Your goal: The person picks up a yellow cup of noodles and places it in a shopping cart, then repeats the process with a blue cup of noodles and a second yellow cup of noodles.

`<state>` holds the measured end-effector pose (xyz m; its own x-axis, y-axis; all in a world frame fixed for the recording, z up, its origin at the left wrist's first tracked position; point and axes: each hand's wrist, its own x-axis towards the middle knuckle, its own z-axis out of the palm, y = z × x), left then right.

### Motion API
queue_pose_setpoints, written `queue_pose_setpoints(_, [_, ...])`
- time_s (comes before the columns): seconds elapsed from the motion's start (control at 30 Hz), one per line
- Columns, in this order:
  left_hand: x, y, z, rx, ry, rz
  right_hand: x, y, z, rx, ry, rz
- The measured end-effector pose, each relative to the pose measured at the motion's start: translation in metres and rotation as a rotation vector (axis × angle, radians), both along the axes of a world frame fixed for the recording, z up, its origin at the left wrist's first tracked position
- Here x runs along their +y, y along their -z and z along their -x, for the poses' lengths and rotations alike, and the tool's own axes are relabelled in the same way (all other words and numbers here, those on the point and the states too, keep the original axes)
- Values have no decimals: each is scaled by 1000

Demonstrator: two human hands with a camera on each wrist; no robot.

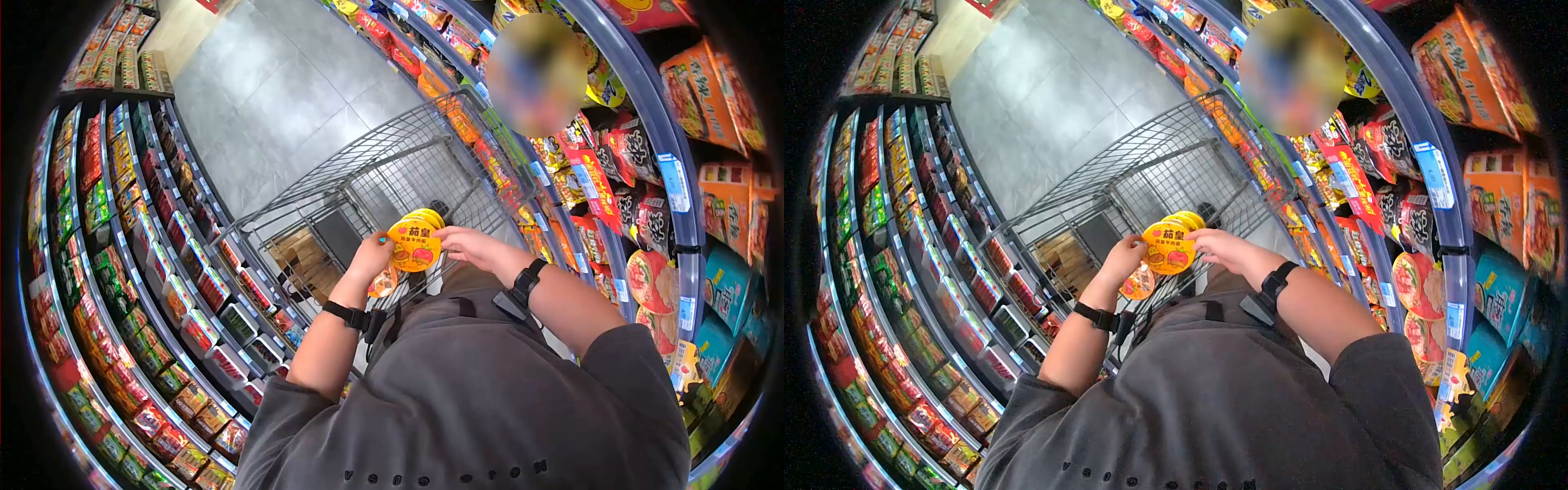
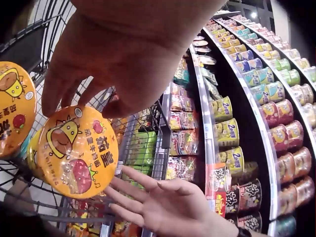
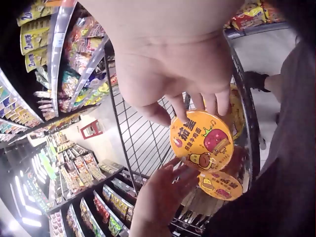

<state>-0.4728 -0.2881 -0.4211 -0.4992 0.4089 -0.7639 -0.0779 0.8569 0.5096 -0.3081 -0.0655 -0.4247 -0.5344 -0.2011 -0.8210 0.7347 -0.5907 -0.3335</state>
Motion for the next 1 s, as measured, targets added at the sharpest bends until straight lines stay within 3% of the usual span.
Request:
queue_pose_setpoints(0.37, [2, 33, -1, 24, 68, 76, 7, 15, 6, -39, -34, 21])
queue_pose_setpoints(0.53, [7, 7, 1, -53, 58, 41, 11, 11, 0, 3, -18, -43])
queue_pose_setpoints(0.7, [-13, -7, 0, 70, 85, -20, 17, -16, -4, 48, -5, -93])
queue_pose_setpoints(1.0, [-105, -98, -4, 131, -60, -230, 12, -71, -45, 172, 195, -186])
